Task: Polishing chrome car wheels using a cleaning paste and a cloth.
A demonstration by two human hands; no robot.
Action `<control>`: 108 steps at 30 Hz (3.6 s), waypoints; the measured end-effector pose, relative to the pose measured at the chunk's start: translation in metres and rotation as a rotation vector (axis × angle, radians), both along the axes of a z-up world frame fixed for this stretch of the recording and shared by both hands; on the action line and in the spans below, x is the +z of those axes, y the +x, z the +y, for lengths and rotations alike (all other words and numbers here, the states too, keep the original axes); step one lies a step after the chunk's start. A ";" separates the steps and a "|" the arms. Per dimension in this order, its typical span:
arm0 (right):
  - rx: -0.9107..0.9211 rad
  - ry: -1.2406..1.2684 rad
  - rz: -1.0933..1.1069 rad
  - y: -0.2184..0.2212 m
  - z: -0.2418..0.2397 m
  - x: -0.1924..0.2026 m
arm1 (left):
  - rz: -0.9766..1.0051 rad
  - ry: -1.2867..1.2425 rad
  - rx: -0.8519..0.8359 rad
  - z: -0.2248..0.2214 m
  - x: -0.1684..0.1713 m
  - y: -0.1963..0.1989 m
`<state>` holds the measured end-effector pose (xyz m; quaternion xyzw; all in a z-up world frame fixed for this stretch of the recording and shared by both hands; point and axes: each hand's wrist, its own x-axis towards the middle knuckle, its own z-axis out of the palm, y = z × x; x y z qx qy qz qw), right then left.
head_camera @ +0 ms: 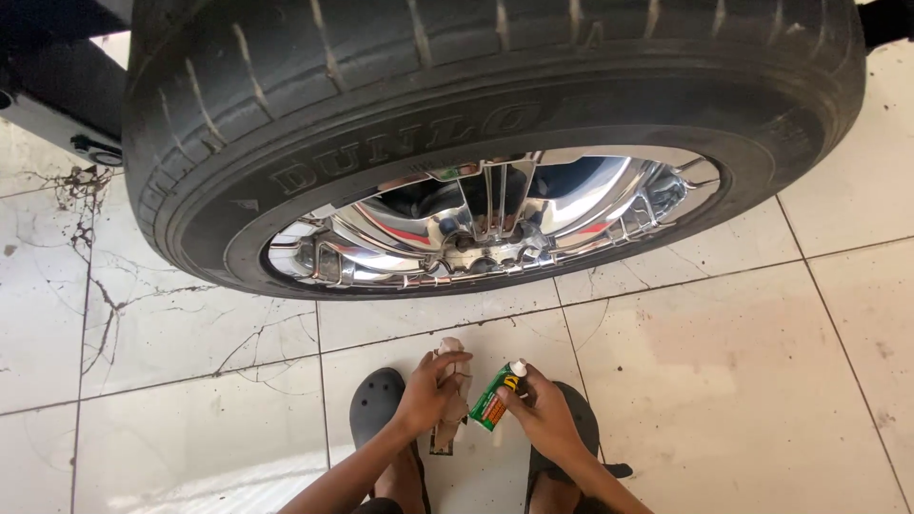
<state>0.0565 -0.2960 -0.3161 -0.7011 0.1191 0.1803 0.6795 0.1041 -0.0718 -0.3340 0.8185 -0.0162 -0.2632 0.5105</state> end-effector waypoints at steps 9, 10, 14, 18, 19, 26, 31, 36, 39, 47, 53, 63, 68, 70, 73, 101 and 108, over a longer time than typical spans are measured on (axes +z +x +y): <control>0.011 0.003 0.004 -0.001 -0.004 -0.007 | -0.028 0.193 -0.168 -0.023 0.053 0.016; -0.003 0.023 -0.022 -0.002 -0.005 -0.006 | 0.017 0.290 -0.199 -0.023 0.058 0.018; -0.053 0.076 -0.010 -0.002 -0.012 -0.005 | 0.007 0.604 -0.264 -0.013 0.066 0.027; -0.041 -0.045 -0.024 0.004 -0.016 0.021 | -0.364 0.378 -0.191 -0.007 0.068 0.017; -0.053 -0.040 -0.047 0.005 -0.019 0.025 | -0.236 0.096 -0.269 -0.008 0.069 0.017; -0.109 0.075 -0.202 0.011 -0.025 0.057 | 0.017 0.117 -0.353 -0.043 0.118 0.022; -0.076 -0.082 -0.090 0.016 -0.034 0.086 | -0.029 0.067 -0.365 -0.039 0.132 0.024; -0.109 -0.121 -0.123 0.030 -0.039 0.118 | 0.006 0.096 -0.380 -0.044 0.175 0.031; -0.094 -0.116 -0.240 0.028 -0.039 0.134 | 0.079 0.127 -0.326 -0.044 0.172 0.024; -0.079 -0.131 -0.195 0.019 -0.030 0.134 | 0.143 0.052 -0.243 -0.038 0.143 0.013; -0.022 -0.212 -0.220 0.017 -0.026 0.126 | 0.075 0.043 -0.295 -0.032 0.138 0.007; -0.033 -0.207 -0.229 0.009 -0.028 0.088 | 0.037 -0.040 -0.299 -0.040 0.149 0.002; -0.055 -0.188 -0.241 0.007 -0.028 0.078 | 0.069 -0.092 -0.315 -0.036 0.143 0.001; -0.061 -0.204 -0.210 0.008 -0.026 0.079 | 0.072 -0.070 -0.312 -0.036 0.145 0.001; -0.083 -0.214 -0.126 0.011 -0.022 0.087 | 0.062 -0.063 -0.292 -0.035 0.161 0.002; -0.012 -0.190 -0.385 0.039 0.015 0.120 | -0.086 0.043 -0.068 -0.008 0.149 0.014; -0.068 -0.192 -0.490 0.036 0.011 0.123 | -0.094 0.020 -0.070 -0.014 0.147 0.017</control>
